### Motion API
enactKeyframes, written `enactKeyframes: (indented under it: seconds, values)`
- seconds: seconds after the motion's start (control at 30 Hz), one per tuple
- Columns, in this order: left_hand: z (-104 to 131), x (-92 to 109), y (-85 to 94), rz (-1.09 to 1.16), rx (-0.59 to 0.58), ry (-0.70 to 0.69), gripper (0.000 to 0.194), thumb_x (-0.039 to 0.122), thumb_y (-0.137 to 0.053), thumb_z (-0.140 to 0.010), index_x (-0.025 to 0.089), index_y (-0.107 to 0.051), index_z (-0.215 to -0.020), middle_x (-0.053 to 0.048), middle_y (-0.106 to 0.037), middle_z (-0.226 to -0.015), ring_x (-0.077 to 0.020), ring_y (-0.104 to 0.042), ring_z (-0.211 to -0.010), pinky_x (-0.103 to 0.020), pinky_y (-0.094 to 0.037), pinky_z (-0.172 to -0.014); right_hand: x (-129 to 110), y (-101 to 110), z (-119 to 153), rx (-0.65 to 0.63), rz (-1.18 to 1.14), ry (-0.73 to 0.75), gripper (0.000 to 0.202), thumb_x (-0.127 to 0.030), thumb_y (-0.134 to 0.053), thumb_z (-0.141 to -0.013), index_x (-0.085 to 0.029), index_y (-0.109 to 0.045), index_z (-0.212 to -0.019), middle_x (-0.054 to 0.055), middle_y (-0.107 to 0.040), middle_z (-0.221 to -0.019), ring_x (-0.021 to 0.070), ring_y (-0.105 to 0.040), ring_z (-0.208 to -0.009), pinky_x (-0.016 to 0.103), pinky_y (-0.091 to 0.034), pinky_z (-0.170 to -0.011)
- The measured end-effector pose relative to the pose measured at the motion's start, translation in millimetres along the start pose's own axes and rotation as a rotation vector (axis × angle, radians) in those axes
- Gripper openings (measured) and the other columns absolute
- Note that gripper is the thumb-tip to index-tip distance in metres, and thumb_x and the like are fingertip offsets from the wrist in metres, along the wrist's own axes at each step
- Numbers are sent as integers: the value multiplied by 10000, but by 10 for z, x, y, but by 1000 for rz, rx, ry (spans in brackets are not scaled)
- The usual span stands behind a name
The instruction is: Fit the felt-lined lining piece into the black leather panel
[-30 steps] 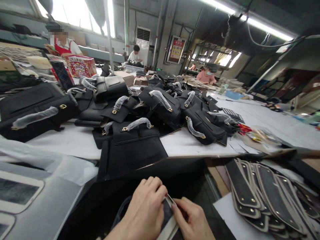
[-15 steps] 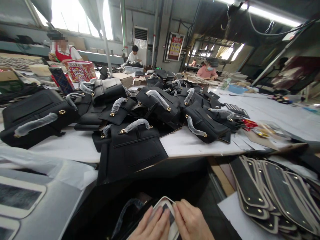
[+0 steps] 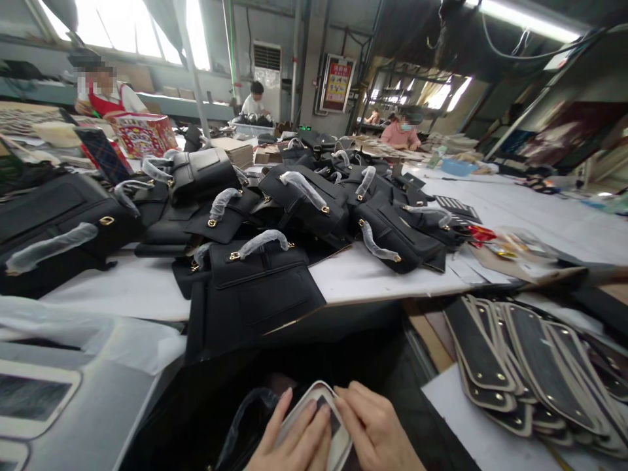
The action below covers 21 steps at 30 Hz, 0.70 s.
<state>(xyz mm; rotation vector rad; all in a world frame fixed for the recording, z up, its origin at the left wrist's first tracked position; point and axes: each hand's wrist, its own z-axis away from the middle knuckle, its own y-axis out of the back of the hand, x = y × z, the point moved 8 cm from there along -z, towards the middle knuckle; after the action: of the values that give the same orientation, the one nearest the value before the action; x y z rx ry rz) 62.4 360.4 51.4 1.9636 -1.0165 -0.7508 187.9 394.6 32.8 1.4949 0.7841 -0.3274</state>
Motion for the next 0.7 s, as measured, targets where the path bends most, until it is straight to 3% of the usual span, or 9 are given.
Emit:
enactKeyframes:
  seconds: [0.07,0.13,0.2,0.23,0.37,0.53,0.63,0.7]
  values:
    - [-46,-44,57,-22,-3,-44,300,286,-406,-1021,266,-651,-1193,99,-684,-1263,-101,-590,-1174,-435,17,-1260,83,12,4,-29,-191,-162,502,-429,-329,-1042,-167,-659,-770,42,-606,-717,168,-596,-674,265,-449,-628]
    - [-84,-103,78,-31,-18,-10,280,272,-440,-1003,274,-654,-1183,129,-689,-1245,-82,-599,-1147,-302,-205,-1221,139,16,16,-42,-329,-295,501,-490,-383,-1017,-170,-679,-769,36,-621,-727,172,-594,-698,263,-446,-638]
    - [-107,-118,62,-23,-52,10,280,290,-453,-995,263,-649,-1193,139,-686,-1251,-74,-603,-1141,-240,-416,-1019,155,17,23,-50,-368,-360,468,-516,-445,-986,-174,-696,-789,35,-648,-740,177,-596,-698,266,-437,-624]
    - [-113,-117,54,-14,-66,14,293,333,-449,-999,254,-646,-1201,136,-685,-1254,-74,-605,-1140,-246,-460,-920,152,16,21,-59,-334,-365,437,-506,-473,-974,-175,-701,-802,35,-656,-740,180,-596,-691,270,-429,-615]
    - [-116,-112,73,27,-45,21,430,524,-401,-995,232,-656,-1180,120,-715,-1201,-82,-637,-1082,-294,-471,-763,81,-17,-20,-98,-23,-203,409,-375,-391,-1008,-163,-654,-777,57,-634,-742,194,-598,-694,305,-415,-647]
    - [-80,-82,-15,133,-81,127,266,248,-457,-996,258,-658,-1171,91,-722,-1191,-95,-643,-1084,-261,-437,-844,36,-78,-55,-56,124,27,445,-258,-234,-1049,-180,-569,-766,58,-617,-745,179,-601,-683,298,-420,-646]
    - [-55,-106,-58,177,-75,243,295,205,-442,-994,274,-662,-1178,35,-734,-1160,-139,-643,-1099,-277,-407,-948,-19,-27,-69,44,206,109,432,-218,-241,-1045,-185,-553,-750,44,-584,-700,165,-572,-614,297,-388,-585]
    - [-73,-93,-47,181,-77,198,274,226,-455,-995,253,-656,-1181,30,-727,-1176,-136,-630,-1123,-273,-399,-945,-48,4,-73,76,218,117,429,-206,-246,-1042,-188,-547,-737,40,-571,-689,161,-559,-593,299,-376,-566]
